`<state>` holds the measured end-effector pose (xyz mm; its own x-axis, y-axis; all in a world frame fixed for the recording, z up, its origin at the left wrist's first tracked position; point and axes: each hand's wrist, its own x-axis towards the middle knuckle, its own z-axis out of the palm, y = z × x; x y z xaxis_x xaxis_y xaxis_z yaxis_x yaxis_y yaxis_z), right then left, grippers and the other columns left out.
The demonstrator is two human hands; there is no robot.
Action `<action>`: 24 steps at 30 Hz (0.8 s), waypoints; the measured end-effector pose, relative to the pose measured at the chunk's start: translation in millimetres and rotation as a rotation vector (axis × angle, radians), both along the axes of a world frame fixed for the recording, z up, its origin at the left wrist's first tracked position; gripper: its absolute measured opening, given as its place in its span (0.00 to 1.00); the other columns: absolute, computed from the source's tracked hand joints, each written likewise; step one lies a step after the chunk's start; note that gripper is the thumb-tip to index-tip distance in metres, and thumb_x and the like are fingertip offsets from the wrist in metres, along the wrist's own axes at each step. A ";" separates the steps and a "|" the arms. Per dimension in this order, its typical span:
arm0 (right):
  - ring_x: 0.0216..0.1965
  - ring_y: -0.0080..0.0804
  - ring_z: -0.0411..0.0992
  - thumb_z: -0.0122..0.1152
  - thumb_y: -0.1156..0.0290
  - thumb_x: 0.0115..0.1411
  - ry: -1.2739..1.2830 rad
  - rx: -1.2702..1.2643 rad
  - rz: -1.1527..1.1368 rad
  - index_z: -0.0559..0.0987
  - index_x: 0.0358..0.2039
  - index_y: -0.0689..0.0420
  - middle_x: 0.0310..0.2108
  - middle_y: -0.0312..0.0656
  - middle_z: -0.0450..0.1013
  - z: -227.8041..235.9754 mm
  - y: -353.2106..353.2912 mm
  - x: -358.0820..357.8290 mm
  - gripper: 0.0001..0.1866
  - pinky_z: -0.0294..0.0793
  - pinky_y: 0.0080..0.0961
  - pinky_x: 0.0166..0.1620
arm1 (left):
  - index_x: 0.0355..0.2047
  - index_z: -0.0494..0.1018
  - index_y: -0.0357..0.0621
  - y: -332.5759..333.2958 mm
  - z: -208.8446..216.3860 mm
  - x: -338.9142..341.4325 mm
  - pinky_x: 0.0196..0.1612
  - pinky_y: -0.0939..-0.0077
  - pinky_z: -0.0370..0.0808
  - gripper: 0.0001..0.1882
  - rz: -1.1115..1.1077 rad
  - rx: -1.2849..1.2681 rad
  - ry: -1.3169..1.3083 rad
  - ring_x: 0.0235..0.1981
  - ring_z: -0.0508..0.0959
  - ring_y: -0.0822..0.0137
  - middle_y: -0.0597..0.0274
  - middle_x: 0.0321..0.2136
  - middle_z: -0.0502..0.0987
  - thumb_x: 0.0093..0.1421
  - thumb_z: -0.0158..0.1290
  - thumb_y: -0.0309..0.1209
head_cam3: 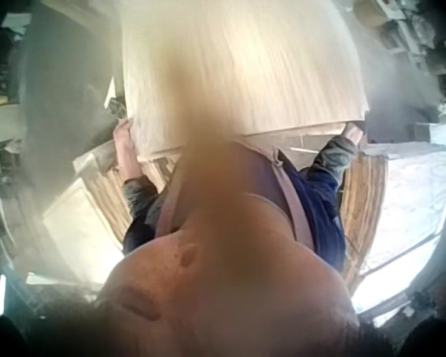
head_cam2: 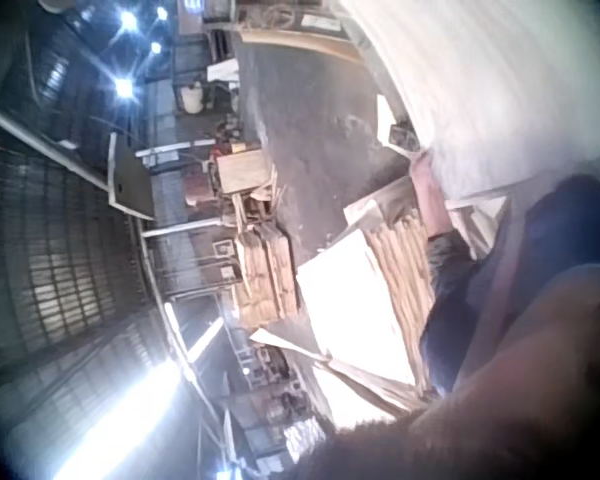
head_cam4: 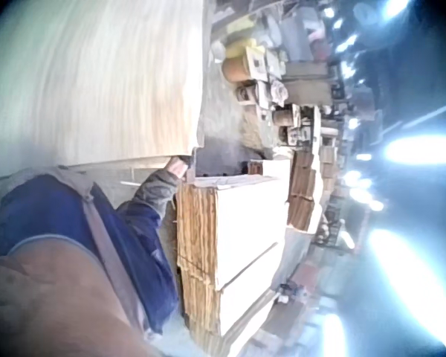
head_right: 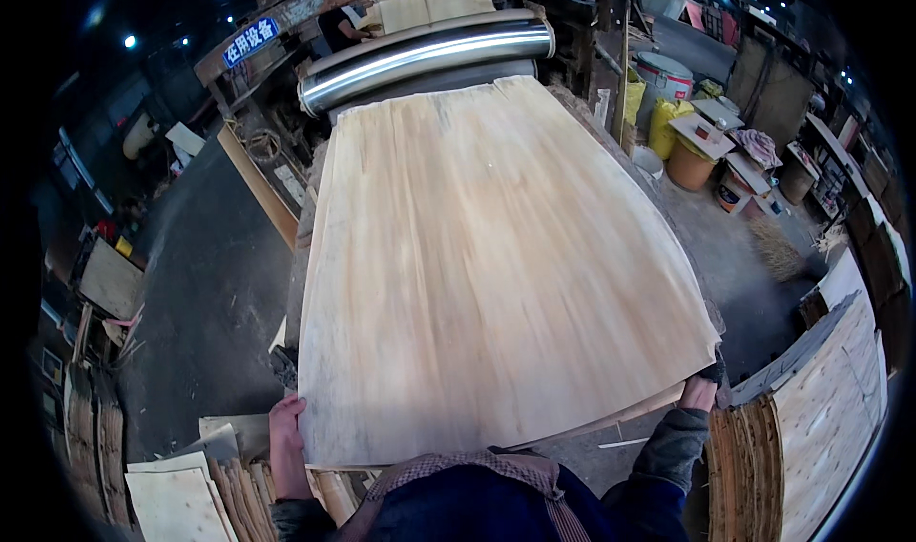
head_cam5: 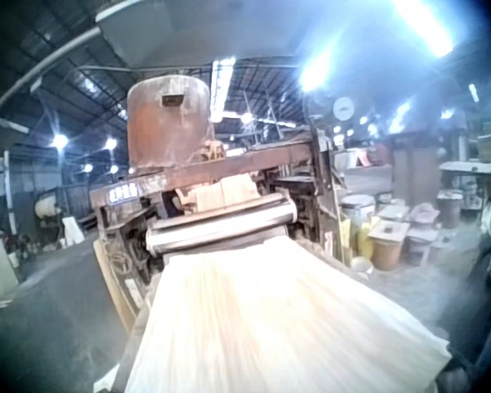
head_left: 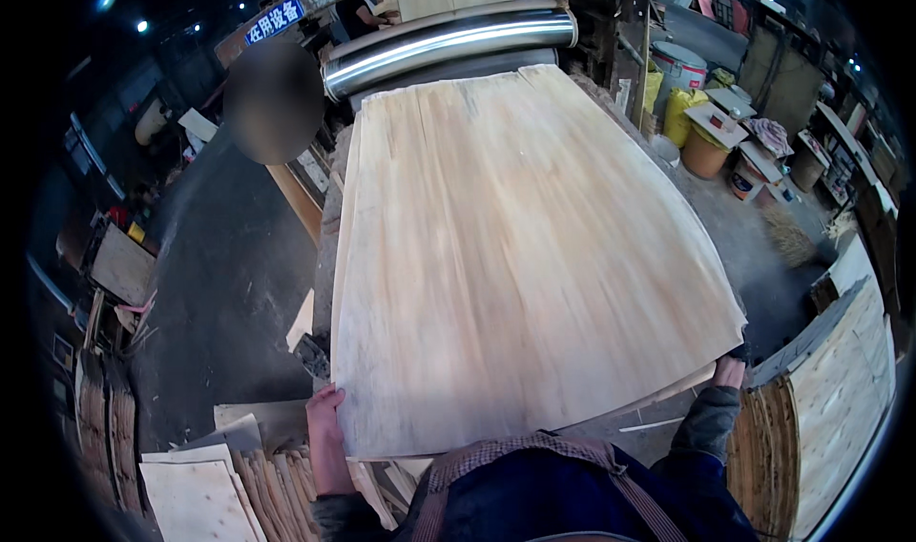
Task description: The person picks up thin wood veneer sheets from a stack, feeds them individually through a large metal roller machine, and places them onto a separate stack.
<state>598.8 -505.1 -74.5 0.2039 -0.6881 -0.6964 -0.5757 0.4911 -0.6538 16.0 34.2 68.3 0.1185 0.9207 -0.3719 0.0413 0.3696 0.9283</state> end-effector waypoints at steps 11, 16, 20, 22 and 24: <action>0.47 0.45 0.67 0.43 0.51 0.60 -0.908 0.849 0.759 0.68 0.50 0.63 0.48 0.50 0.68 21.9 46.1 104.6 0.28 0.63 0.38 0.54 | 0.38 0.72 0.33 99.2 50.7 69.6 0.43 0.70 0.73 0.12 -0.118 0.025 -0.244 0.33 0.77 0.63 0.54 0.32 0.77 0.52 0.48 0.20; 0.47 0.38 0.68 0.49 0.52 0.58 -1.176 0.893 1.140 0.69 0.49 0.62 0.46 0.46 0.70 152.4 88.7 90.0 0.27 0.66 0.34 0.52 | 0.39 0.71 0.31 119.2 110.7 64.8 0.38 0.68 0.76 0.12 -0.257 0.073 -0.256 0.33 0.77 0.61 0.50 0.36 0.76 0.56 0.44 0.21; 0.36 0.28 0.69 0.52 0.59 0.57 -1.029 0.140 0.951 0.73 0.45 0.56 0.41 0.37 0.72 142.4 78.6 81.6 0.19 0.68 0.23 0.38 | 0.41 0.69 0.30 108.3 127.2 69.1 0.38 0.67 0.77 0.12 -0.262 0.003 -0.218 0.34 0.78 0.60 0.49 0.36 0.76 0.57 0.42 0.22; 0.31 0.24 0.70 0.52 0.60 0.57 -0.877 0.019 0.892 0.75 0.44 0.53 0.39 0.35 0.72 123.2 71.2 63.7 0.16 0.69 0.20 0.33 | 0.42 0.69 0.29 103.6 123.5 59.3 0.39 0.66 0.77 0.13 -0.257 -0.010 -0.186 0.35 0.78 0.60 0.49 0.36 0.76 0.57 0.42 0.21; 0.33 0.24 0.71 0.52 0.58 0.57 -0.861 -0.046 0.777 0.75 0.44 0.49 0.36 0.30 0.72 115.0 64.6 45.1 0.16 0.69 0.21 0.35 | 0.42 0.68 0.28 97.6 113.3 50.4 0.39 0.66 0.76 0.13 -0.255 0.016 -0.172 0.35 0.77 0.61 0.49 0.36 0.76 0.57 0.41 0.21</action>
<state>644.0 -440.5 40.5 0.9766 -0.1907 -0.0995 -0.0679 0.1657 -0.9838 66.4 131.8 181.6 0.4067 0.8586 -0.3121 -0.0277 0.3531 0.9352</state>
